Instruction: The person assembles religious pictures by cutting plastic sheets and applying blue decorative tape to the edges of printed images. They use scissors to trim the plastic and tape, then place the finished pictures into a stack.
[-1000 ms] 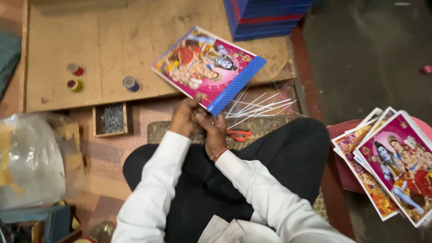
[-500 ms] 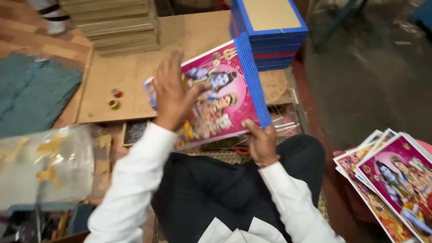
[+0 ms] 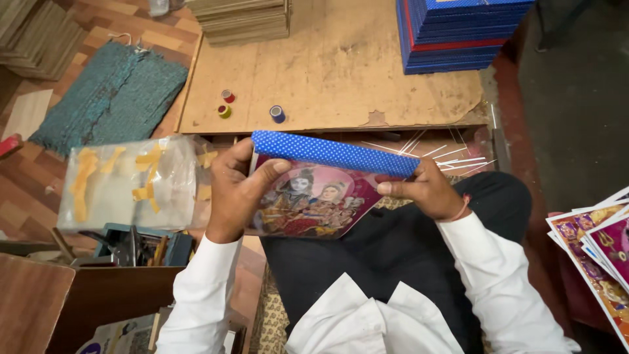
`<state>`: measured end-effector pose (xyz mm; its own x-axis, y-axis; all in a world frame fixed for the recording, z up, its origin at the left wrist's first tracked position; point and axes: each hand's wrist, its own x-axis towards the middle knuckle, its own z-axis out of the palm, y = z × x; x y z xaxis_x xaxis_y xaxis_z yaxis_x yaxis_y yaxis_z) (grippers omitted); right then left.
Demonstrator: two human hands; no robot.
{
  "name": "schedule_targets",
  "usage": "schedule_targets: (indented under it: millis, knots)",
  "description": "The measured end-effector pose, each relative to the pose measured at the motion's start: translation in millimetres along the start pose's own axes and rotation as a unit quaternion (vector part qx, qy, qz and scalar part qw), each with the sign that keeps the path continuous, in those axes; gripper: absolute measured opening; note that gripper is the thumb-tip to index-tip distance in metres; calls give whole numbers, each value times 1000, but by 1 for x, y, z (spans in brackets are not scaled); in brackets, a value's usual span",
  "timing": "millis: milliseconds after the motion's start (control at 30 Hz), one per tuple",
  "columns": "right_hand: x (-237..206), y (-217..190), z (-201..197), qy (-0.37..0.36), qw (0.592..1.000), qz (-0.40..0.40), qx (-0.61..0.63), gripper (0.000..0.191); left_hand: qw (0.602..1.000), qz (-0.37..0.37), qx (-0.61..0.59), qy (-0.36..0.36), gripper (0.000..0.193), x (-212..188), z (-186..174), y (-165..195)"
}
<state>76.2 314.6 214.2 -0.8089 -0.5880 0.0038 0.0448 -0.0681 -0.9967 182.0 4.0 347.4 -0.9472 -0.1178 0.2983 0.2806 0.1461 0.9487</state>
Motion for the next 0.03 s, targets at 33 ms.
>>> schedule_targets:
  millis: [33]
  knots:
    - [2, 0, -3, -9, 1000, 12, -1, 38, 1000, 7, -7, 11, 14, 0, -1, -3]
